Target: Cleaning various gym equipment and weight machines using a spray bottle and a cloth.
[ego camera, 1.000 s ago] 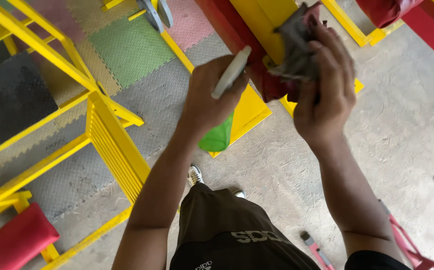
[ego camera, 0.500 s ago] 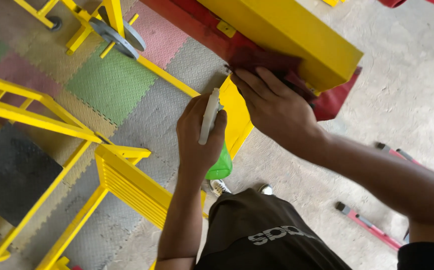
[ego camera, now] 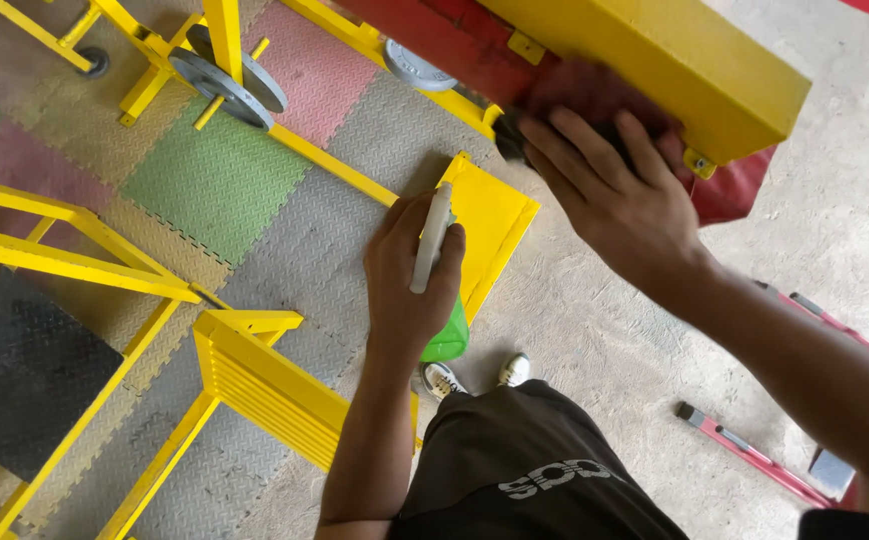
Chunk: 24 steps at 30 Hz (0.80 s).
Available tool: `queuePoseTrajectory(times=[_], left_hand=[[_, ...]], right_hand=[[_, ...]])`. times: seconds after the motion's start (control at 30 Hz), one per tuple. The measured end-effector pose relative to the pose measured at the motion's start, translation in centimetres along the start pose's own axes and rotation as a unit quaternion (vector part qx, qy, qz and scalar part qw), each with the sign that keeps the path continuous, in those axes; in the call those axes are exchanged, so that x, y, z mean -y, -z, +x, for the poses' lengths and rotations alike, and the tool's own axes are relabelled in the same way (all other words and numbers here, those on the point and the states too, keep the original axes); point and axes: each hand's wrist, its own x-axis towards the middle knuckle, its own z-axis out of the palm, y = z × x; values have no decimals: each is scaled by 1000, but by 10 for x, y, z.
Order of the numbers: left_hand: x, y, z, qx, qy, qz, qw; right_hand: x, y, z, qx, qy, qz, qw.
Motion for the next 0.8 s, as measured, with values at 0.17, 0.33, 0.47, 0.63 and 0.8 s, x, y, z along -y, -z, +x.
queuePoseTrajectory(times=[0.17,0.33,0.47,0.63,0.8], left_hand=[[-11,-16,5,-21,-89,-10,996],[-22,-37,3,-42,-119,5,992],[-38,-49,2,-60,-39,2,997],[-38,-65,-2,-106,-30,19,994],[-39,-61,-5,-122,-43,35,991]], right_hand=[[-16,17,-45,65,15,96,993],[-35,13,-52,34,51,150,987],[-45,5,-48,6,79,204,976],[-60,0,-34,-19,127,245,961],[-69,16,-4,-14,173,251,952]])
